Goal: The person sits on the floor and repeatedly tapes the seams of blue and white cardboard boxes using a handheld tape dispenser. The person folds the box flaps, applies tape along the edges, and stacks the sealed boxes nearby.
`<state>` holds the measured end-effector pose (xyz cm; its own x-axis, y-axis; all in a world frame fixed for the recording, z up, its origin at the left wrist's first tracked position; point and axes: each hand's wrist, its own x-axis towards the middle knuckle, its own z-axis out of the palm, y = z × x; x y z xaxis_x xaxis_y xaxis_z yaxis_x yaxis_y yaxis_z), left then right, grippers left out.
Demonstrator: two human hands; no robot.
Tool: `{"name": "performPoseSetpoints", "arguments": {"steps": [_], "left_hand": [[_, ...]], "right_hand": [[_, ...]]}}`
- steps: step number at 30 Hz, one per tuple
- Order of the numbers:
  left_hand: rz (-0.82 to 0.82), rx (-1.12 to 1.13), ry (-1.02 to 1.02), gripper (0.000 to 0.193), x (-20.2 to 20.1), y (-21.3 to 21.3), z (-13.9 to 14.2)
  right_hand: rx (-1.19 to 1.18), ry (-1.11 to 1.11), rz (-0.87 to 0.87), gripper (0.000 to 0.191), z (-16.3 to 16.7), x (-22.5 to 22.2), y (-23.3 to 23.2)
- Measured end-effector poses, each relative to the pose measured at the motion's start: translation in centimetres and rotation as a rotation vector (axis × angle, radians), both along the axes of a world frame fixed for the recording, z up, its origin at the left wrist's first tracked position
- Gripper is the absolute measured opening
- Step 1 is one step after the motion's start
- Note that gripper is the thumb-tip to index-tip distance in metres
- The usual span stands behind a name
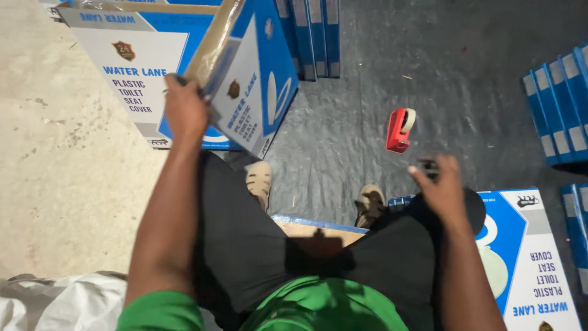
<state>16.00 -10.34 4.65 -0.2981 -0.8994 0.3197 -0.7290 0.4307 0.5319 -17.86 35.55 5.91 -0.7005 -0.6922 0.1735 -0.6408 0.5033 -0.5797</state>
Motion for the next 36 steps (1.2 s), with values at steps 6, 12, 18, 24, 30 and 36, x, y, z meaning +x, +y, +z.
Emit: {"name": "performPoseSetpoints", "arguments": {"steps": [6,12,18,24,30,36], "left_hand": [[-0.276,-0.102,-0.032,0.023,8.7,0.8,0.5],[-0.488,-0.109,0.157,0.027,4.7,2.3,1.1],[-0.266,0.052,0.222,0.023,2.3,4.8,1.1],[-0.308,-0.024,0.254,0.026,-0.3,5.3,0.8],[-0.325,-0.054,0.346,0.018,-3.7,7.0,1.5],[-0.342,-0.048,0.492,0.025,-6.6,7.5,0.8]], "right_hand": [[-0.046,-0.279,0.129,0.072,-1.7,1.3,-6.6],[-0.247,-0.289,0.133,0.088,-5.6,1.1,-13.7],[-0.55,-0.536,0.179,0.079,-7.6,0.7,-16.1],[-0.738,-0.547,0.139,0.079,-7.4,-1.0,-18.5],[-0.372,-0.052,-0.128,0.081,-7.5,-2.5,-17.4],[-0.55,-0.195,-0.181,0.071,-8.6,-4.9,-12.6]]}}
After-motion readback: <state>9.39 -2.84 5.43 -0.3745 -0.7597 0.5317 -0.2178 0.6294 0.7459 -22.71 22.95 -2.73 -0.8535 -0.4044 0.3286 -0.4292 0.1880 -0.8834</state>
